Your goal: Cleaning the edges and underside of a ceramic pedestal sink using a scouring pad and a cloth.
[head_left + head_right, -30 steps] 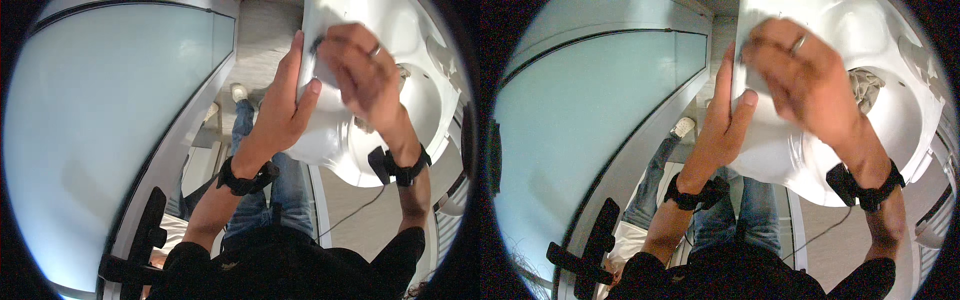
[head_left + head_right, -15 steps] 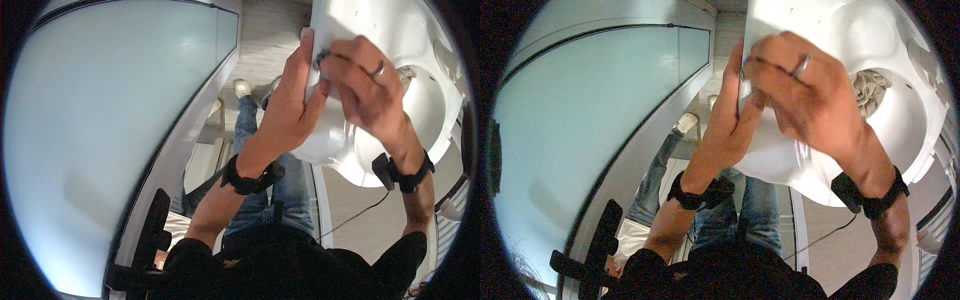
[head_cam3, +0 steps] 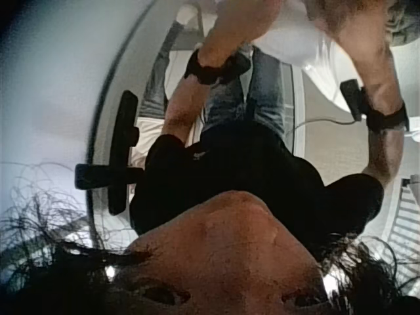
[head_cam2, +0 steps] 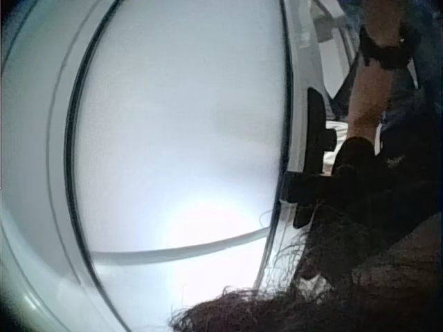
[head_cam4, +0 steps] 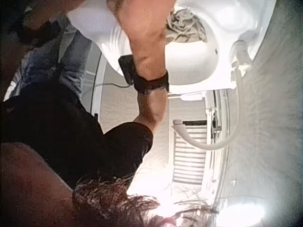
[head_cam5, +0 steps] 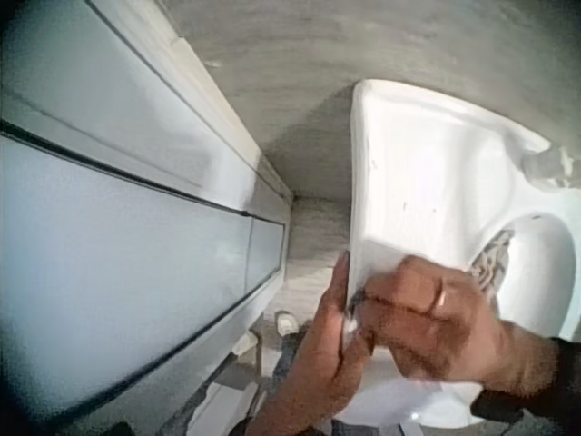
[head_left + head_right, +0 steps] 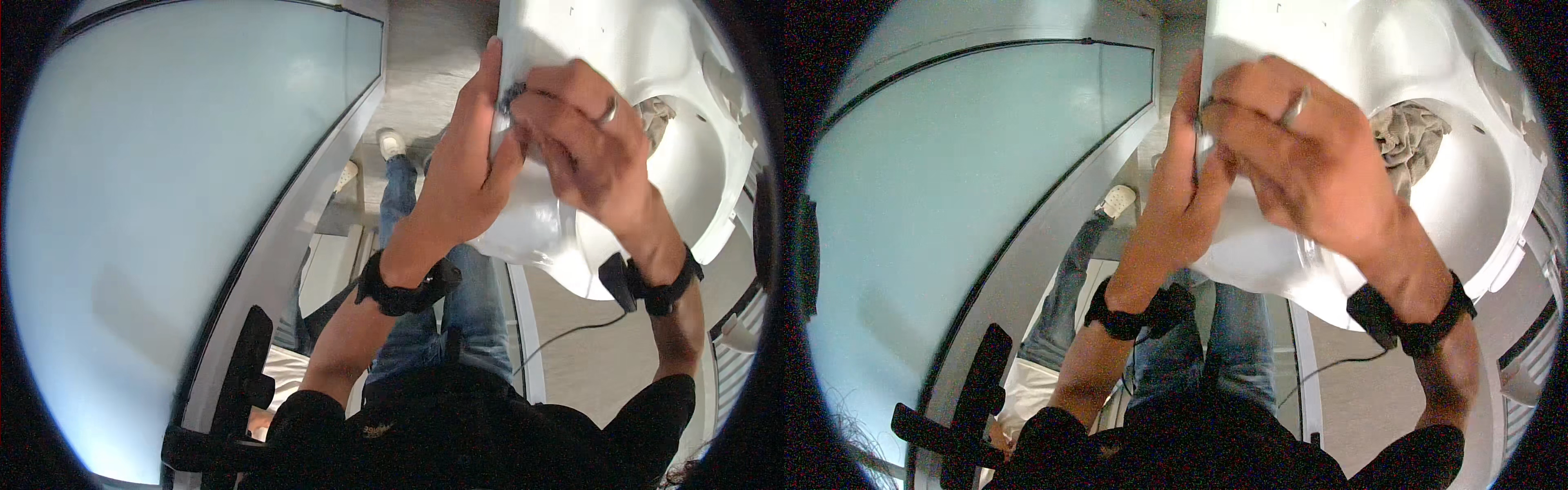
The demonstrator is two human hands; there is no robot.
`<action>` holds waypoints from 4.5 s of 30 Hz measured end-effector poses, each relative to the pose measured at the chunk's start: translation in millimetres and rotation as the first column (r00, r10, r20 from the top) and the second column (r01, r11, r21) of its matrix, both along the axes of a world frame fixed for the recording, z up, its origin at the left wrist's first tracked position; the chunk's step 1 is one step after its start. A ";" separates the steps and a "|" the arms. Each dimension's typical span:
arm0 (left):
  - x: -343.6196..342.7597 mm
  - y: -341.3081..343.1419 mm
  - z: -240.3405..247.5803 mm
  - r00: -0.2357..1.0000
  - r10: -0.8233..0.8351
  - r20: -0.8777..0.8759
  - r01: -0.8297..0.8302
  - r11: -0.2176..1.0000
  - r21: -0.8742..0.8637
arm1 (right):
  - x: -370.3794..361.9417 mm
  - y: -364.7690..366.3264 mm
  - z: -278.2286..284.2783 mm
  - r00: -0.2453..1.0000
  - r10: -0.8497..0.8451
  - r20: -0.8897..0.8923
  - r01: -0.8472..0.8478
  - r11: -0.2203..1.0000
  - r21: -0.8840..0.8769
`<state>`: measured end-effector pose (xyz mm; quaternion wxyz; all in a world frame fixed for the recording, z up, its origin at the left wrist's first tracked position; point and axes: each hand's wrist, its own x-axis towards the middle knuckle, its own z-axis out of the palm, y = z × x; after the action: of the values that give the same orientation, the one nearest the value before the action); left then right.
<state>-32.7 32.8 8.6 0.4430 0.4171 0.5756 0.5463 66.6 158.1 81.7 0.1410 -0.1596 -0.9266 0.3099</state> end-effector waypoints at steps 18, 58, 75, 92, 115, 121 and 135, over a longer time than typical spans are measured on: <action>-3.3 -6.5 2.7 0.982 0.012 0.189 -0.012 1.000 0.002 | 0.4 0.0 -0.1 0.996 0.082 0.025 -0.081 0.996 -0.038; -28.9 9.3 -6.7 0.992 -0.074 0.107 0.071 0.997 0.025 | -9.1 -3.6 3.7 0.997 -0.068 0.027 0.068 0.998 -0.006; -24.8 24.5 9.5 0.965 -0.113 0.236 0.097 0.992 0.080 | -1.7 -4.6 2.9 0.986 -0.165 0.033 0.167 0.985 -0.033; -32.8 29.7 15.9 0.949 -0.114 0.292 0.117 0.993 0.009 | -3.1 3.1 -3.4 0.977 -0.214 -0.005 0.214 0.976 0.030; -25.5 29.0 9.0 0.923 -0.072 0.378 0.122 0.986 -0.110 | -3.7 -3.4 0.6 0.973 -0.232 -0.001 0.232 0.972 -0.038; -4.0 -3.9 20.1 0.965 -0.005 0.262 0.010 1.000 -0.018 | 12.1 -26.3 2.9 0.972 -0.233 0.026 0.234 0.963 -0.137; -15.0 13.5 17.3 0.969 -0.029 0.246 0.044 0.998 -0.052 | 10.2 -17.4 -1.3 0.964 -0.259 0.064 0.264 0.961 -0.086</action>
<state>-47.7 46.3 25.9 0.5324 0.3442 0.5243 0.5685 76.8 140.7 80.4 0.1489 -0.2950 -0.8851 0.3276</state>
